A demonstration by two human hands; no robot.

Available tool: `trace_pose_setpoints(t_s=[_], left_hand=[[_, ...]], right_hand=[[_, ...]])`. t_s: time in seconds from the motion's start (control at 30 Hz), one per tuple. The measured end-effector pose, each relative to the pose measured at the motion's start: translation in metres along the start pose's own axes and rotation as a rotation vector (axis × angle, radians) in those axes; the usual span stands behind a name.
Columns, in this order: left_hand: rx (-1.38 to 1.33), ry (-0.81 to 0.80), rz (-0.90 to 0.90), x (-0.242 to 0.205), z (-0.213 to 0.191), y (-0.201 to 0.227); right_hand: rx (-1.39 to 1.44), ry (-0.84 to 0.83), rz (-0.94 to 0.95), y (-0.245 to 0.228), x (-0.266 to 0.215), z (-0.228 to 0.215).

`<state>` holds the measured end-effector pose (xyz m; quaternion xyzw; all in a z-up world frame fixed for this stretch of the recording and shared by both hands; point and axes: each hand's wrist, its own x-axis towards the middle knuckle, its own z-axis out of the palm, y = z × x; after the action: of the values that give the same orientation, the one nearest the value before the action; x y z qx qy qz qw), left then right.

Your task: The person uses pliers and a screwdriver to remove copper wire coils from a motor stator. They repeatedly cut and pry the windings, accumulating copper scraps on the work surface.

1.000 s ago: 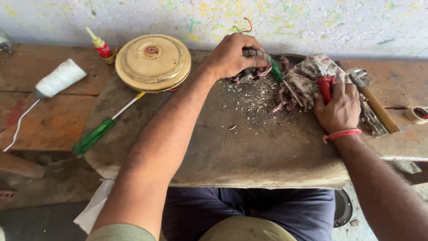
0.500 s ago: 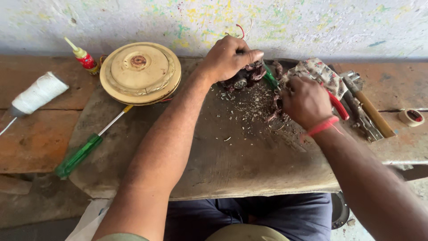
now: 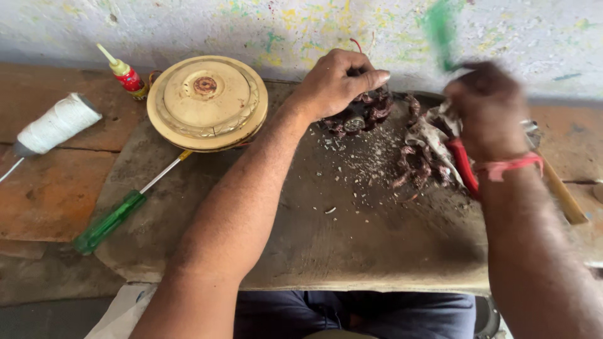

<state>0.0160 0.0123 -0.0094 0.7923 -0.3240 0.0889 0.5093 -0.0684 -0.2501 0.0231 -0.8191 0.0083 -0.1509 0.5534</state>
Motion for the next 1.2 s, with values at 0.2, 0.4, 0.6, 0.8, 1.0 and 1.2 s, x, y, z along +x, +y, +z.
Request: trace_pose_setpoints(t_s=[0.2,0.4,0.6,0.8,1.0,1.2], left_hand=[[0.095,-0.012,-0.142,0.008,0.000,-0.005],[0.016,0.045,0.153,0.016,0.003,-0.029],[0.105,0.018,0.000,0.012,0.003,-0.019],[0.118,0.040,0.026,0.009,0.002,-0.006],[0.128,0.018,0.027,0.007,0.001,0.002],[0.093,-0.030,0.010,0.004,0.003,0.008]], right_hand=[[0.815,-0.124,-0.274,0.001,0.026,0.013],[0.729,-0.148,-0.408,0.032,0.024,0.020],[0.670,-0.089,-0.358,0.029,0.013,0.027],[0.620,0.022,-0.349,0.024,0.008,0.039],[0.723,0.003,-0.192,0.021,0.009,0.048],[0.790,-0.102,0.078,0.018,0.014,0.051]])
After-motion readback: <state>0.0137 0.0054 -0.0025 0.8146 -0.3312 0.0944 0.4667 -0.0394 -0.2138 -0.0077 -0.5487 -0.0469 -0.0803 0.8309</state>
